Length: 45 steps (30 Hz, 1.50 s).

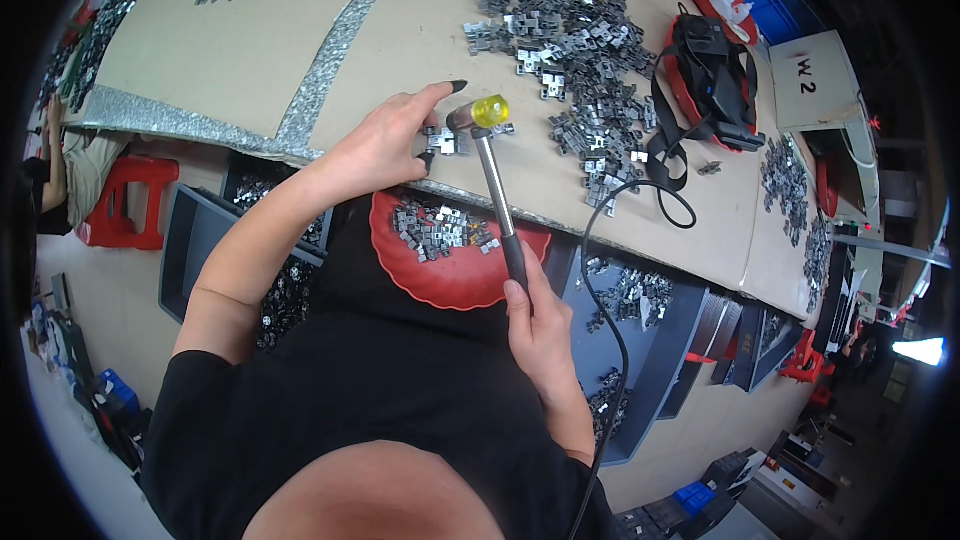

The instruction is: The person assembles small metal components onto a larger metal template by tapping them into place with a small hammer.

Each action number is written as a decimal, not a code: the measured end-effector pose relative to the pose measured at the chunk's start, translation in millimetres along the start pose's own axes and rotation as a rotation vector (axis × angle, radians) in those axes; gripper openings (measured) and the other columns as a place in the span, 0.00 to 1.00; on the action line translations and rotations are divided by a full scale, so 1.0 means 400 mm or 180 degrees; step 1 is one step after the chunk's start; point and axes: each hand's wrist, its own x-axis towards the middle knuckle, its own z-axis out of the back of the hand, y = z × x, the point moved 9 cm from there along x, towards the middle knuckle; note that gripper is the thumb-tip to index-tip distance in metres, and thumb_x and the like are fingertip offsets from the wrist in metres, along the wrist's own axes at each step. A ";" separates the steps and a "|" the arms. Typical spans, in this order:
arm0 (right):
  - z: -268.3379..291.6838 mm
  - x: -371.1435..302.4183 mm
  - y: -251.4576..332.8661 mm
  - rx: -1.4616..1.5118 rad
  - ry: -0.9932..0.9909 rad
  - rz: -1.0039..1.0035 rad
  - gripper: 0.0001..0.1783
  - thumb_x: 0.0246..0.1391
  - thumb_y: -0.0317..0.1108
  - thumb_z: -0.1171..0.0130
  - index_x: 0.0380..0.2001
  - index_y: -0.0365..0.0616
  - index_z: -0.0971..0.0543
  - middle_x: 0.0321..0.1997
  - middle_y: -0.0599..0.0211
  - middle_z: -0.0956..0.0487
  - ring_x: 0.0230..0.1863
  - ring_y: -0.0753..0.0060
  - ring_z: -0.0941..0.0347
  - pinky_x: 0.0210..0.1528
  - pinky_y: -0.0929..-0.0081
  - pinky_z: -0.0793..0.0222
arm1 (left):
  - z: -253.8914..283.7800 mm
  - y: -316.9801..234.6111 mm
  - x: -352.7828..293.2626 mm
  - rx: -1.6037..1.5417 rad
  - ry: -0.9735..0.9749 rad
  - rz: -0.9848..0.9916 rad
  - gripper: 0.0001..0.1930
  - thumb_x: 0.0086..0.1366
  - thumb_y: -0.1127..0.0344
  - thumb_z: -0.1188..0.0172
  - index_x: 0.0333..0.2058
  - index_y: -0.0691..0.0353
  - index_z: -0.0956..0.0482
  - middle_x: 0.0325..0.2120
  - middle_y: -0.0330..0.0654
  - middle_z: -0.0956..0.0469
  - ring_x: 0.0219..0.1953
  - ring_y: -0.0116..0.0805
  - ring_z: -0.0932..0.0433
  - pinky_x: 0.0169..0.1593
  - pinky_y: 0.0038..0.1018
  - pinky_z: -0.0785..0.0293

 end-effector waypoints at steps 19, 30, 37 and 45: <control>0.033 -0.038 0.064 -0.0272 -0.0559 0.0882 0.24 0.52 0.23 0.51 0.54 0.33 0.37 0.34 0.49 0.23 0.31 0.51 0.24 0.31 0.73 0.30 | 0.006 0.006 -0.003 -0.0202 -0.0133 0.0000 0.41 0.37 0.79 0.40 0.55 0.64 0.45 0.34 0.52 0.27 0.41 0.50 0.29 0.46 0.36 0.32; 0.043 -0.032 0.016 0.0366 -0.0543 0.0590 0.23 0.57 0.27 0.56 0.55 0.31 0.38 0.14 0.73 0.32 0.13 0.88 0.39 0.16 0.89 0.43 | -0.046 -0.041 -0.064 -0.0049 0.0520 -0.0251 0.40 0.37 0.80 0.41 0.55 0.64 0.43 0.33 0.51 0.27 0.39 0.49 0.29 0.45 0.36 0.32; 0.065 -0.014 -0.030 0.0658 -0.0671 0.0303 0.23 0.60 0.33 0.57 0.57 0.36 0.38 0.16 0.73 0.33 0.13 0.89 0.42 0.14 0.91 0.47 | -0.042 -0.056 0.027 -0.0176 -0.0599 -0.0238 0.32 0.42 0.77 0.42 0.50 0.66 0.38 0.35 0.52 0.30 0.41 0.49 0.30 0.46 0.37 0.33; 0.046 -0.001 -0.049 0.0762 -0.0472 0.0100 0.23 0.59 0.30 0.56 0.57 0.38 0.38 0.16 0.74 0.33 0.14 0.89 0.42 0.16 0.91 0.46 | -0.042 -0.026 0.079 -0.0070 -0.0593 -0.0543 0.27 0.45 0.84 0.51 0.49 0.67 0.38 0.31 0.54 0.27 0.38 0.53 0.28 0.42 0.39 0.32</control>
